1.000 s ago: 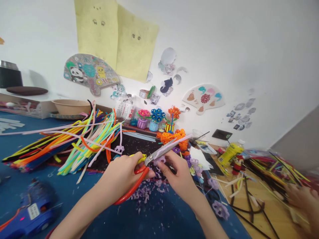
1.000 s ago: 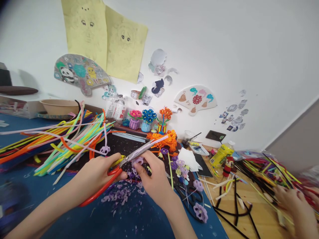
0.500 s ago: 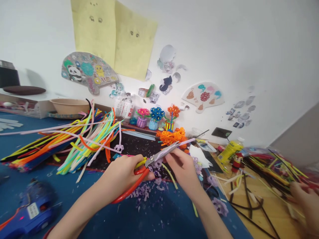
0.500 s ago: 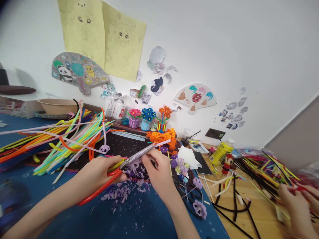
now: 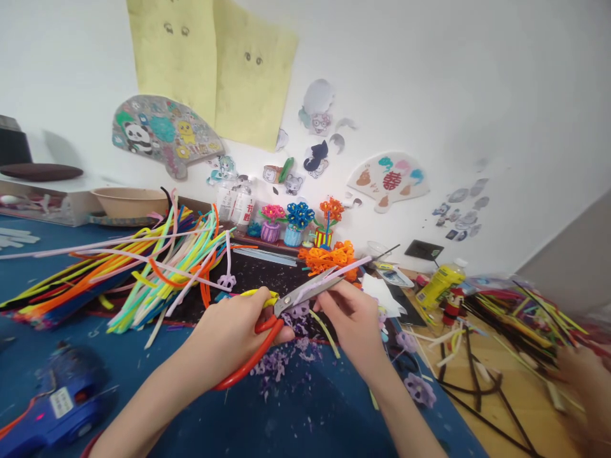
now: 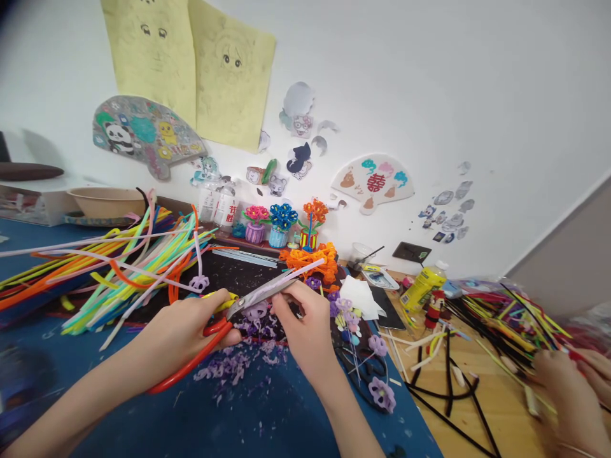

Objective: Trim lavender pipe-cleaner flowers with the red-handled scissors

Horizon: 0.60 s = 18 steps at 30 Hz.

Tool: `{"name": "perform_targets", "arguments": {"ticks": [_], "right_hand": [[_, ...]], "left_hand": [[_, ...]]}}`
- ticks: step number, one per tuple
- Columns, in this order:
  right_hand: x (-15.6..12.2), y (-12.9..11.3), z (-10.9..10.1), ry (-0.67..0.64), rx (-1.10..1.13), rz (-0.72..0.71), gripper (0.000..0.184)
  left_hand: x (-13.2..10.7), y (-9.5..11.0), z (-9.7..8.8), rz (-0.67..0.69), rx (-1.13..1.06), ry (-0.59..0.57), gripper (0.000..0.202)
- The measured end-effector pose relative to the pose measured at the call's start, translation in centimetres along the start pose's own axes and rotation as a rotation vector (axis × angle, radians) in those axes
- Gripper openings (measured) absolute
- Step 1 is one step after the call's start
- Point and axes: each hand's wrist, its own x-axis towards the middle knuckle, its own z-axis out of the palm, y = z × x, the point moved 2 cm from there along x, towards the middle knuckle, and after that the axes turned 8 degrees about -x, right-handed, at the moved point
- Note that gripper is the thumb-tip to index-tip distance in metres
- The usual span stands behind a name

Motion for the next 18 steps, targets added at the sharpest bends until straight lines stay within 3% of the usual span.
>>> {"name": "perform_targets", "arguments": {"ticks": [18], "right_hand": [[0.06,-0.23,-0.22,-0.033,-0.073,-0.048,0.02]], "left_hand": [[0.32,0.46,0.74,-0.001,0.004,-0.038,0.033]]}}
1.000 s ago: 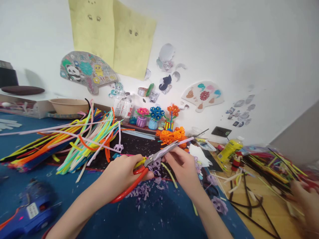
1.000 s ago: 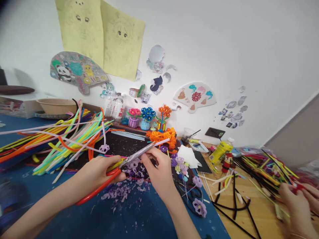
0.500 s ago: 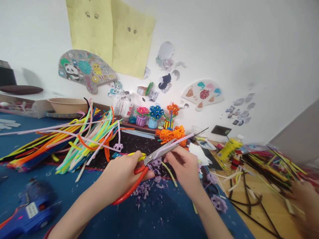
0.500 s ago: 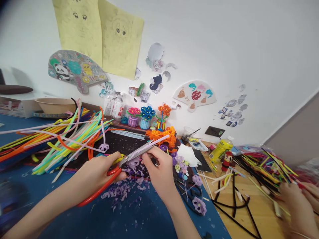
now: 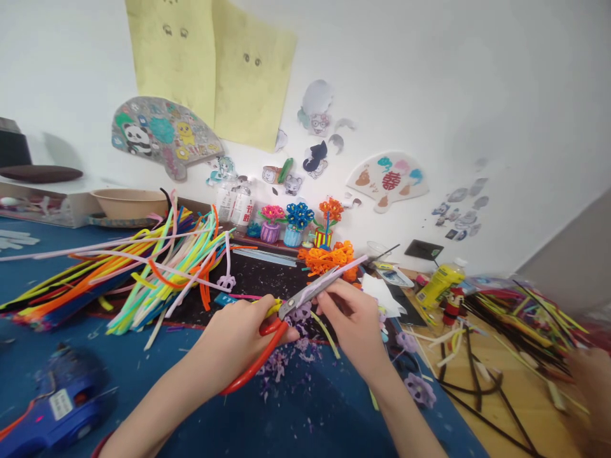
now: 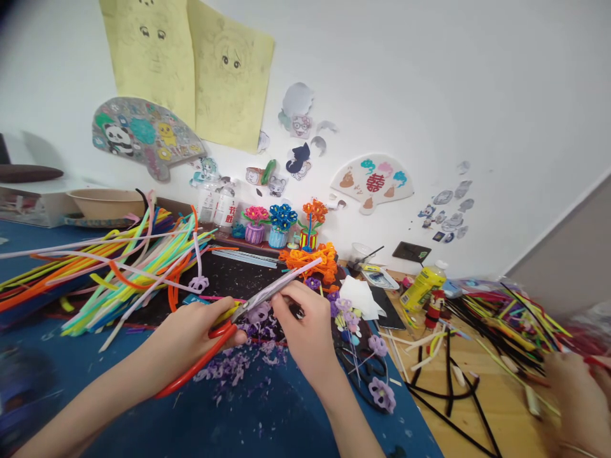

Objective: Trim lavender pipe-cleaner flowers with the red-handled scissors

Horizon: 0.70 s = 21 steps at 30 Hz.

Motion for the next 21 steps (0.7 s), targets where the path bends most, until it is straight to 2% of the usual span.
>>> {"name": "perform_targets", "arguments": {"ticks": [11,21], "right_hand": [[0.01,0.3,0.13,-0.092,-0.036,0.02,0.018],[-0.05,0.29,0.25,-0.138,0.037,0.064,0.017]], "left_hand": [[-0.22,0.02,-0.07,0.005,0.029,-0.024,0.04],[-0.01,0.32,0.51,0.033,-0.124,-0.045,0.032]]}}
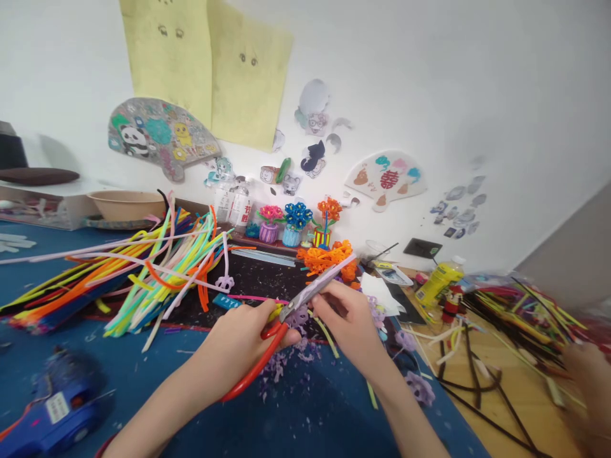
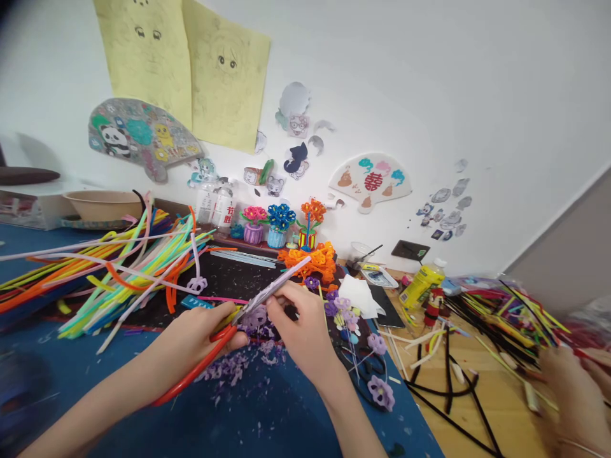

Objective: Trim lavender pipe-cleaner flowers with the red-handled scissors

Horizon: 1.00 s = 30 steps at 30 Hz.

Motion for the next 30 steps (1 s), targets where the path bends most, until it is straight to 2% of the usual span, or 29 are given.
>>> {"name": "perform_targets", "arguments": {"ticks": [8,16,30], "right_hand": [[0.02,-0.08,-0.19,0.006,-0.038,-0.03,0.014],[0.09,-0.35,0.09,-0.009,-0.045,-0.041,0.014],[-0.09,-0.59,0.29,-0.006,-0.066,-0.049,0.013]], "left_hand": [[-0.09,-0.42,-0.15,-0.025,0.096,0.005,0.034],[-0.15,0.06,-0.15,-0.034,0.009,-0.015,0.03],[-0.55,0.04,0.43,-0.035,0.011,0.003,0.03]]}}
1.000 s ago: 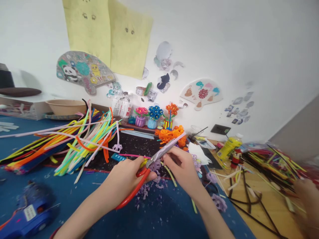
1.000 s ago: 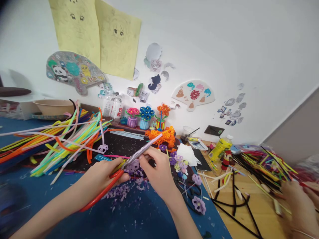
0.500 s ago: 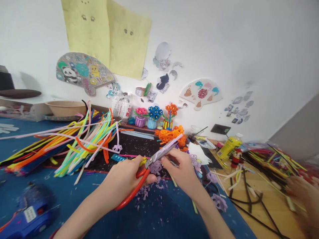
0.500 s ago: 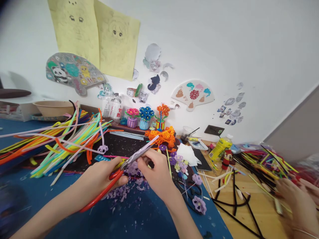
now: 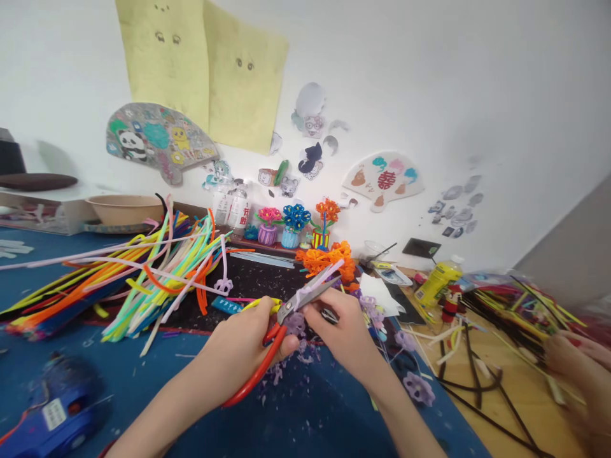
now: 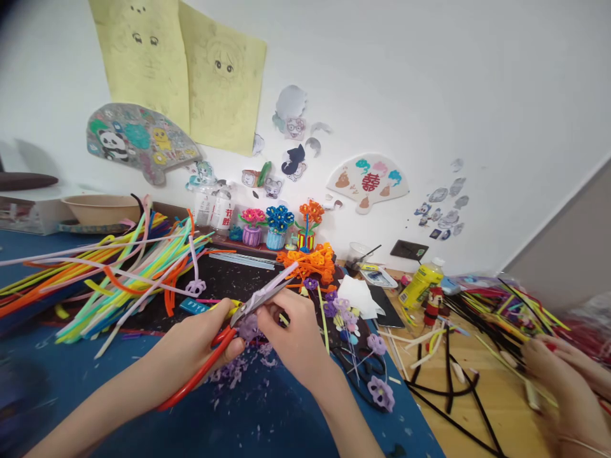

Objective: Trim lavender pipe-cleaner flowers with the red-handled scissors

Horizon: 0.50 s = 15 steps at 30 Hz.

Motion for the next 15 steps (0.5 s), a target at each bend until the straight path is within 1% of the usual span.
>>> {"name": "perform_targets", "arguments": {"ticks": [5,9,15], "right_hand": [[0.11,-0.25,0.15,-0.01,0.012,-0.022,0.014],[0.11,-0.22,0.0,-0.016,-0.007,-0.034,0.015],[0.05,0.04,-0.18,0.011,-0.092,-0.053,0.016]], "left_hand": [[0.26,-0.26,0.35,0.065,-0.053,-0.006,0.031],[0.64,-0.54,0.36,0.071,-0.013,-0.021,0.029],[0.36,-0.72,-0.24,0.064,0.041,0.014,0.035]]}}
